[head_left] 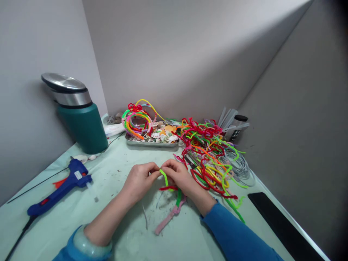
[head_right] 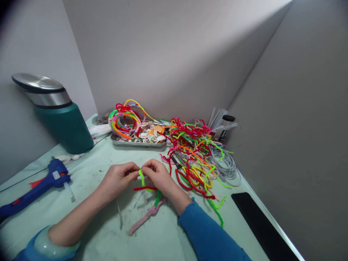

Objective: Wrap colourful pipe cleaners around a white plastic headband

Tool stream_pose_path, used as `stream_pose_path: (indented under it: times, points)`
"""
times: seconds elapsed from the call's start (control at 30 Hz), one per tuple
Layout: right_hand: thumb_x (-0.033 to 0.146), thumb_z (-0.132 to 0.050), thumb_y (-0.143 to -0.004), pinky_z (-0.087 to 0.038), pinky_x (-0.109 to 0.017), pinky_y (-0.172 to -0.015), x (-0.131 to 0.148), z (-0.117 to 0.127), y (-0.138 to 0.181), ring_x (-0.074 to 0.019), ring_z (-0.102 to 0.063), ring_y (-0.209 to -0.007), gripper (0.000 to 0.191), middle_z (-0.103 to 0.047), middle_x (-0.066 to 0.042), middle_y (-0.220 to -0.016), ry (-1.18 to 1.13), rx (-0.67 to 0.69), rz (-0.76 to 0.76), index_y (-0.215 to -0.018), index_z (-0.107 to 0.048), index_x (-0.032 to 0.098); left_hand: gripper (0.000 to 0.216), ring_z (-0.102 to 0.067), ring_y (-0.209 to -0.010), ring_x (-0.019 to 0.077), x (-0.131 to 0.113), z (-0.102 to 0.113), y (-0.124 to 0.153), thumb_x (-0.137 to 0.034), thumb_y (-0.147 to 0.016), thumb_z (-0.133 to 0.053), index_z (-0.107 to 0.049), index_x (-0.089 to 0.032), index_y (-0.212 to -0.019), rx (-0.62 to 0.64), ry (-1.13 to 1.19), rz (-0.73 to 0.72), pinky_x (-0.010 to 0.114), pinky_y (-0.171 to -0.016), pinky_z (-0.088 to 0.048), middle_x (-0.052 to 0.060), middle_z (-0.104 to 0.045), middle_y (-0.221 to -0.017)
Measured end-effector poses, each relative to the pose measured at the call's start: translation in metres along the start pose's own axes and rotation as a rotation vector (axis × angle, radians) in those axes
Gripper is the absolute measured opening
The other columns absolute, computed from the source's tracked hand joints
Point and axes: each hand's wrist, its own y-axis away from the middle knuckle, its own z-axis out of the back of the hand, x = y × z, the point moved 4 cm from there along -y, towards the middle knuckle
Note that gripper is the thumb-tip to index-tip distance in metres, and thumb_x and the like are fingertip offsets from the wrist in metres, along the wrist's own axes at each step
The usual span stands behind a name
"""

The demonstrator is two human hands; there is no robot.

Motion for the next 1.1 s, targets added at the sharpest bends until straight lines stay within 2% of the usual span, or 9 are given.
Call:
stream_pose_path:
  times: [0.27, 0.4, 0.57, 0.63, 0.83, 1.1]
  points:
    - [0.027, -0.055, -0.075, -0.022, -0.018, -0.034, 0.004, -0.002, 0.002, -0.0048, -0.032, -0.036, 0.011, -0.042, 0.009, -0.047, -0.044, 0.049, -0.005, -0.072, -0.049, 0.018, 0.02, -0.046, -0.052, 0.0099, 0.002, -0.001, -0.002, -0.032, -0.07, -0.052, -0.059, -0.016, -0.061, 0.003, 0.179, 0.131, 0.019, -0.048, -0.032, -0.003, -0.055, -0.054]
    - [0.026, -0.055, -0.074, -0.023, -0.019, -0.036, 0.006, -0.003, 0.002, -0.0048, -0.031, -0.036, 0.011, -0.043, 0.008, -0.049, -0.015, 0.03, -0.006, -0.071, -0.049, 0.017, 0.02, -0.041, -0.041, 0.0076, 0.009, -0.005, -0.004, -0.034, -0.067, -0.054, -0.058, -0.016, -0.06, 0.019, 0.284, 0.224, 0.018, -0.041, -0.029, -0.004, -0.05, -0.047]
    - [0.023, -0.057, -0.071, -0.033, -0.02, -0.049, 0.009, -0.003, 0.002, -0.008, -0.043, -0.051, 0.008, -0.051, 0.004, -0.059, 0.06, -0.03, 0.072, -0.069, -0.053, 0.016, 0.018, -0.035, -0.03, 0.0056, 0.013, -0.01, -0.004, -0.033, -0.066, -0.053, -0.054, -0.016, -0.061, 0.085, 0.454, 0.354, 0.018, -0.032, -0.024, -0.005, -0.051, -0.048]
    - [0.022, -0.057, -0.071, -0.035, -0.022, -0.054, 0.008, -0.003, 0.001, -0.0095, -0.046, -0.057, 0.008, -0.052, 0.003, -0.062, 0.079, -0.033, 0.089, -0.069, -0.053, 0.016, 0.018, -0.034, -0.029, 0.0049, 0.013, -0.01, -0.003, -0.032, -0.066, -0.053, -0.053, -0.016, -0.059, 0.107, 0.492, 0.374, 0.018, -0.031, -0.024, -0.004, -0.054, -0.05]
    - [0.022, -0.056, -0.071, -0.034, -0.022, -0.054, 0.007, -0.004, 0.001, -0.0103, -0.045, -0.058, 0.007, -0.051, 0.003, -0.063, 0.103, -0.031, 0.095, -0.069, -0.054, 0.016, 0.02, -0.037, -0.029, 0.0048, 0.014, -0.009, -0.002, -0.031, -0.068, -0.051, -0.053, -0.015, -0.057, 0.113, 0.518, 0.379, 0.018, -0.032, -0.024, -0.001, -0.058, -0.052]
    - [0.024, -0.054, -0.073, -0.035, -0.022, -0.054, 0.007, -0.005, 0.002, -0.0102, -0.045, -0.058, 0.008, -0.051, 0.003, -0.064, 0.131, -0.021, 0.112, -0.071, -0.054, 0.017, 0.026, -0.031, -0.026, 0.0047, 0.012, -0.011, 0.0, -0.035, -0.065, -0.059, -0.05, -0.015, -0.052, 0.126, 0.75, 0.485, 0.019, -0.032, -0.029, -0.004, -0.048, -0.04]
